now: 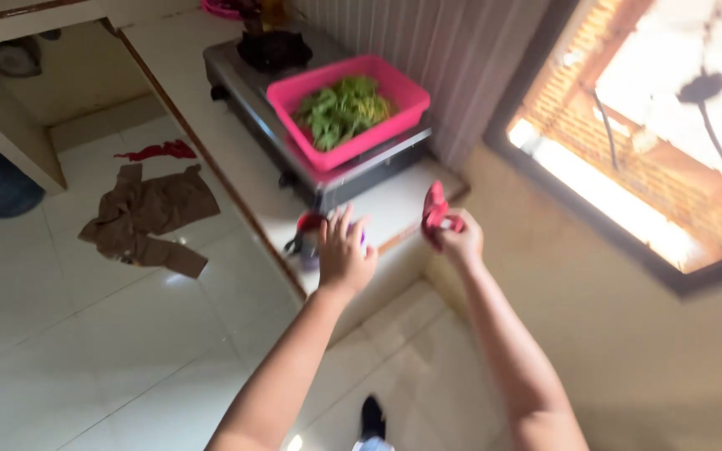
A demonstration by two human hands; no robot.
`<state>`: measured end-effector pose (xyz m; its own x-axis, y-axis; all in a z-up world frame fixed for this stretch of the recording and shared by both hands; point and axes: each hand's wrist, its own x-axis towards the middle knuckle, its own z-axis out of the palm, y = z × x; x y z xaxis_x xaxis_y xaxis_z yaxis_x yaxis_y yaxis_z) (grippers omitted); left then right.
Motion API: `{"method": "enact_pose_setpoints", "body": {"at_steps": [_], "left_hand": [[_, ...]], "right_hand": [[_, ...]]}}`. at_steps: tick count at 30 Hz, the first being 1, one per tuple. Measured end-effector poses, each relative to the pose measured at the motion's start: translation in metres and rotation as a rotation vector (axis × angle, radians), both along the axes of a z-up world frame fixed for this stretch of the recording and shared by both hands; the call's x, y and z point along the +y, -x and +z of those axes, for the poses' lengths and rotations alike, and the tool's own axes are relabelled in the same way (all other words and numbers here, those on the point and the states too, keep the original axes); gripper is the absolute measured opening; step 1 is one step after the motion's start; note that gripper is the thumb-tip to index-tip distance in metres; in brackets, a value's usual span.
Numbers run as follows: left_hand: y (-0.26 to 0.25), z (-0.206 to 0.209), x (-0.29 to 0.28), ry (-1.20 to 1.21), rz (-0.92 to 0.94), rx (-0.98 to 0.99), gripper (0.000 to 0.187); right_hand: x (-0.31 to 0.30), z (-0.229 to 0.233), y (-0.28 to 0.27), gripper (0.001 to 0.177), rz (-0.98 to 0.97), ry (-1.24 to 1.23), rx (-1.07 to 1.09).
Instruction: Cleaning a dining table and wooden chair with a cleaning spray and cloth.
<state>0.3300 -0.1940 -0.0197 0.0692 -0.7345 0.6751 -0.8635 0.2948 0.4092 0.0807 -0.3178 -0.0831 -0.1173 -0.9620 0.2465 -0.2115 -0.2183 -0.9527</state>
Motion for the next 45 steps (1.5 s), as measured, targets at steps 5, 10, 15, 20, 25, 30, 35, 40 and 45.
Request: {"method": "enact_pose_setpoints", "body": {"at_steps": [5, 10, 15, 20, 25, 30, 35, 40, 45], "left_hand": [[0.029, -0.046, -0.092, -0.145, 0.024, 0.085, 0.056], [0.037, -0.077, -0.15, -0.206, 0.0, 0.235, 0.054], [0.027, -0.084, -0.174, -0.217, 0.037, 0.2, 0.055], [0.032, -0.082, -0.182, -0.235, 0.008, 0.193, 0.055], [0.016, -0.055, -0.168, -0.216, -0.047, 0.205, 0.053], [-0.017, -0.02, -0.139, -0.101, -0.086, 0.246, 0.048], [-0.075, -0.022, -0.099, -0.076, 0.024, 0.32, 0.044], [-0.133, -0.058, -0.06, -0.127, 0.002, 0.419, 0.044], [-0.155, -0.101, -0.025, -0.287, -0.171, 0.538, 0.065]], "right_hand": [[-0.068, -0.035, -0.031, 0.03, 0.1, 0.046, 0.311], [-0.097, -0.086, -0.076, 0.033, 0.412, -0.049, 0.58], [-0.147, -0.158, -0.063, 0.049, 0.45, 0.366, 0.955], [-0.261, -0.22, -0.006, 0.059, 0.192, 0.126, 0.972], [-0.298, -0.205, -0.01, 0.065, 0.024, -0.138, 1.15], [-0.228, -0.22, -0.067, 0.079, 0.172, -0.015, 1.21], [-0.135, -0.162, -0.109, 0.086, 0.358, -0.05, 1.18], [-0.094, -0.142, -0.1, 0.082, 0.391, -0.065, 1.093], [-0.027, -0.116, -0.106, 0.09, 0.402, -0.02, 0.735]]}}
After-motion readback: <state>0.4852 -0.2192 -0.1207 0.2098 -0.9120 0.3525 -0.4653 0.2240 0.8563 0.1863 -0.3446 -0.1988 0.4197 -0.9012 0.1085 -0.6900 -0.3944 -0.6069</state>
